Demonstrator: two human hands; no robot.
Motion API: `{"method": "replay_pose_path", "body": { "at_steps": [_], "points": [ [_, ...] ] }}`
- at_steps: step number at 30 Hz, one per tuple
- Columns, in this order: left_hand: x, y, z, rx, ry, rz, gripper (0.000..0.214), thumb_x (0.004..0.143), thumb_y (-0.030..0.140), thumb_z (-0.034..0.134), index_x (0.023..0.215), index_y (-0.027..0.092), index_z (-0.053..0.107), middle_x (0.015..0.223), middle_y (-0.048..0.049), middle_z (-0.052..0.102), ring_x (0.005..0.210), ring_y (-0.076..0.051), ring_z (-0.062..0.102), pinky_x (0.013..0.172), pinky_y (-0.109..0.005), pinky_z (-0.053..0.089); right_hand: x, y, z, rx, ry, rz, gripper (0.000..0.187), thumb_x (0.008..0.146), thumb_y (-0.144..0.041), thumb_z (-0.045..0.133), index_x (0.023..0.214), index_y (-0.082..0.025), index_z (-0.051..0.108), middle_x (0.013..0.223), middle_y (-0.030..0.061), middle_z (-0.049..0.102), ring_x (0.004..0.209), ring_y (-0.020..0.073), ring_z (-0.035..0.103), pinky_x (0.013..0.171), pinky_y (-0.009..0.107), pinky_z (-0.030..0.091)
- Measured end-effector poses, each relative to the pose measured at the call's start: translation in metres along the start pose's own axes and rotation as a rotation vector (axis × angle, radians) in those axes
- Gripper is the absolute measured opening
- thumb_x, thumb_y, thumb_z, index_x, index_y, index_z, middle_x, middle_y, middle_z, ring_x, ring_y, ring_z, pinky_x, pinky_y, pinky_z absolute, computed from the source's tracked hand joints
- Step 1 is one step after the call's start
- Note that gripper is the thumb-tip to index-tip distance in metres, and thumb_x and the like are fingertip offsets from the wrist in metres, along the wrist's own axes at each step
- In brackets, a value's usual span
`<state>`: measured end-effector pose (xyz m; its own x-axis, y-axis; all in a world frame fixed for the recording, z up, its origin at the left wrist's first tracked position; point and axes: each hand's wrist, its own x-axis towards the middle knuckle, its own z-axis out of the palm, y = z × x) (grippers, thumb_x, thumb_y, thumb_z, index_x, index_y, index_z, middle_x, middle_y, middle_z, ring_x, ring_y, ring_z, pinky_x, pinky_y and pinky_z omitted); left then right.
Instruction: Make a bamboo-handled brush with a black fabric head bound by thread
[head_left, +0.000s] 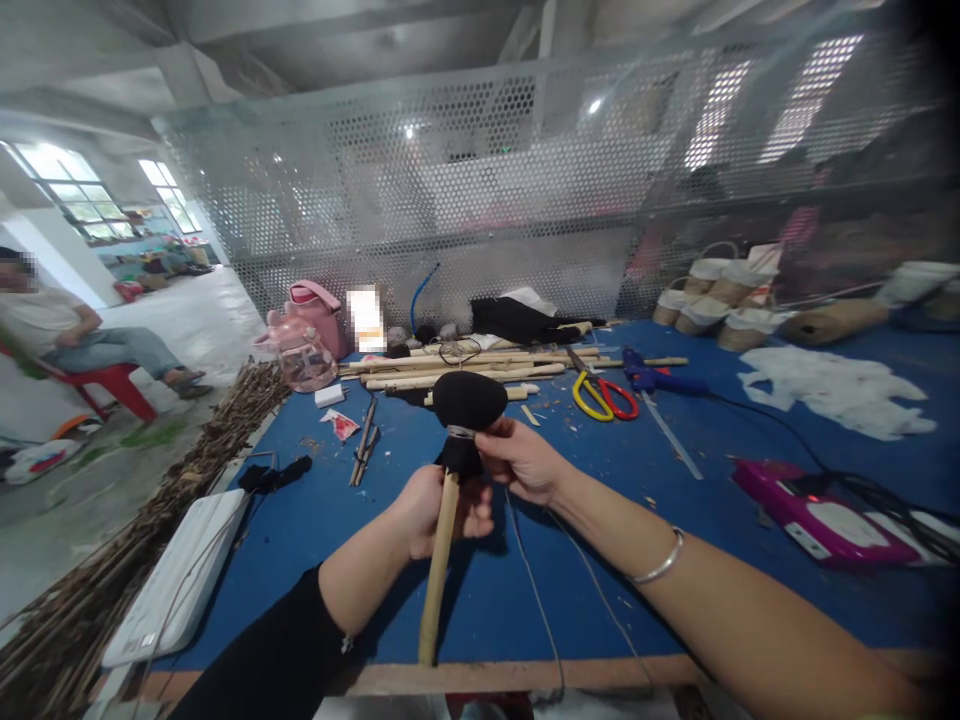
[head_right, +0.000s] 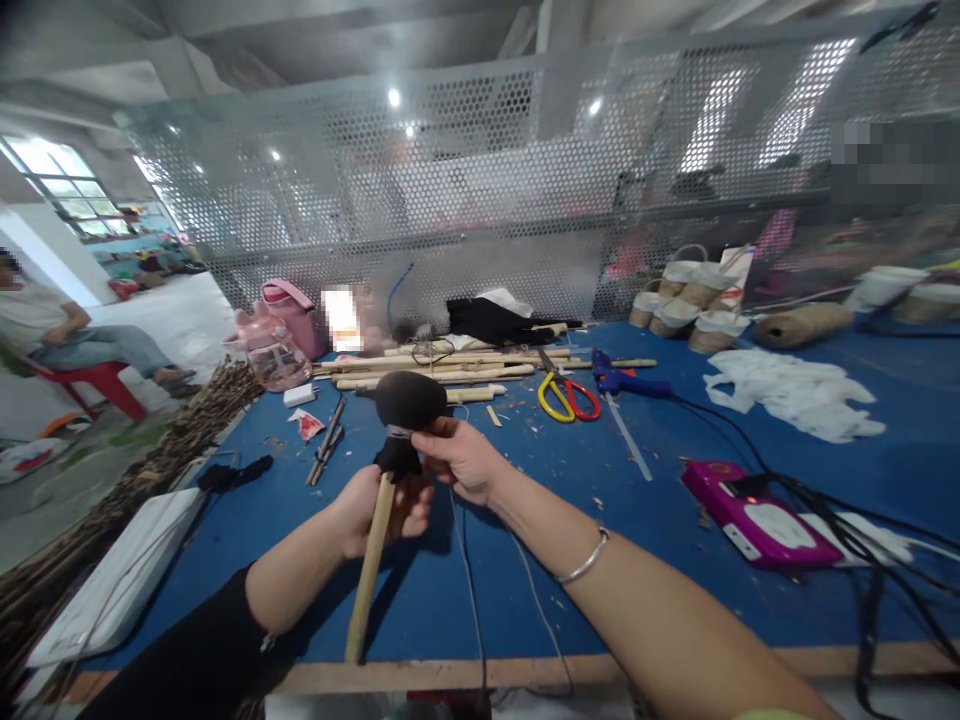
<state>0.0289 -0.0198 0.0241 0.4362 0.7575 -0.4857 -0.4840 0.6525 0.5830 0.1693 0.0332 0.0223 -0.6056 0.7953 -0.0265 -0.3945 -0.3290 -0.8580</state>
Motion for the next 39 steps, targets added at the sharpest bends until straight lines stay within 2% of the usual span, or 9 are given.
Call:
{"method": "replay_pose_path", "body": {
  "at_steps": [2,4,11,17,25,31,33,36,39],
  "points": [
    [-0.001,0.004,0.003,0.022,0.16,0.244,0.032,0.088,0.04,0.035,0.086,0.014,0.053,0.069,-0.0055,0.058,0.054,-0.013,0.058,0.054,-0.028,0.051,-0.001,-0.001,0.003,-0.02,0.012,-0.011,0.033,0.055,-0.034,0.081,0.065,-0.015,0.056,0.041,-0.0106,0.036,0.033,0.0007,0.017,0.033,0.019,0.007],
    [-0.008,0.007,0.006,0.094,0.186,0.388,0.041,0.087,0.053,0.035,0.095,0.017,0.053,0.074,-0.0035,0.058,0.053,-0.013,0.057,0.056,-0.029,0.051,-0.002,-0.002,0.006,-0.056,0.039,-0.021,0.034,0.056,-0.036,0.081,0.071,-0.014,0.058,0.043,-0.0099,0.04,0.033,0.0008,0.018,0.033,0.02,0.006],
    [-0.022,-0.01,0.023,0.459,0.392,0.461,0.05,0.076,0.068,0.044,0.089,0.02,0.047,0.057,0.0064,0.041,0.036,-0.003,0.031,0.034,-0.015,0.02,-0.002,0.003,0.009,-0.231,0.12,-0.046,0.038,0.062,-0.043,0.075,0.082,-0.015,0.06,0.047,-0.0096,0.04,0.036,0.0029,0.022,0.035,0.021,0.011],
    [-0.009,-0.011,0.013,0.48,0.441,0.515,0.042,0.079,0.063,0.044,0.086,0.021,0.045,0.055,0.0084,0.035,0.035,-0.003,0.027,0.033,-0.015,0.016,-0.005,-0.001,0.004,-0.386,0.146,-0.147,0.032,0.061,-0.042,0.074,0.062,-0.014,0.058,0.053,-0.0048,0.048,0.044,0.0046,0.034,0.042,0.021,0.021],
    [-0.017,-0.005,0.017,0.253,0.197,0.412,0.048,0.079,0.066,0.04,0.072,0.019,0.038,0.05,0.0088,0.034,0.034,0.0,0.016,0.033,-0.012,0.014,-0.004,-0.004,0.011,-0.14,0.206,-0.043,0.04,0.046,-0.041,0.083,0.058,-0.016,0.054,0.041,-0.0101,0.037,0.034,0.0019,0.02,0.037,0.022,0.008],
    [-0.022,0.002,0.013,0.143,-0.163,0.067,0.053,0.08,0.068,0.033,0.074,0.017,0.045,0.047,0.0089,0.03,0.031,-0.001,0.01,0.029,-0.013,0.011,-0.008,0.002,0.014,-0.01,0.112,-0.039,0.037,0.042,-0.033,0.086,0.062,-0.015,0.06,0.049,-0.0058,0.052,0.042,0.0043,0.039,0.042,0.02,0.024],
    [-0.017,0.003,0.007,0.206,-0.191,-0.007,0.053,0.08,0.068,0.033,0.074,0.017,0.047,0.046,0.0074,0.034,0.029,-0.003,0.017,0.028,-0.015,0.016,-0.008,0.006,0.011,0.0,0.104,0.009,0.039,0.041,-0.033,0.087,0.064,-0.014,0.062,0.054,-0.0033,0.057,0.046,0.0064,0.046,0.043,0.02,0.028],
    [-0.008,0.005,0.001,0.368,0.092,0.141,0.055,0.082,0.066,0.03,0.08,0.015,0.052,0.056,-0.0003,0.051,0.038,-0.009,0.042,0.037,-0.021,0.037,-0.005,0.01,0.005,-0.039,0.199,0.018,0.039,0.042,-0.034,0.086,0.062,-0.014,0.059,0.046,-0.0053,0.052,0.037,0.0035,0.036,0.037,0.019,0.019],
    [-0.005,0.004,0.0,0.595,0.482,0.652,0.046,0.087,0.056,0.032,0.101,0.017,0.053,0.091,-0.0081,0.062,0.071,-0.016,0.059,0.064,-0.029,0.048,-0.001,0.012,0.004,-0.101,0.301,0.004,0.038,0.046,-0.036,0.084,0.06,-0.015,0.056,0.036,-0.0105,0.036,0.032,0.0014,0.018,0.035,0.021,0.006]
  ]
}}
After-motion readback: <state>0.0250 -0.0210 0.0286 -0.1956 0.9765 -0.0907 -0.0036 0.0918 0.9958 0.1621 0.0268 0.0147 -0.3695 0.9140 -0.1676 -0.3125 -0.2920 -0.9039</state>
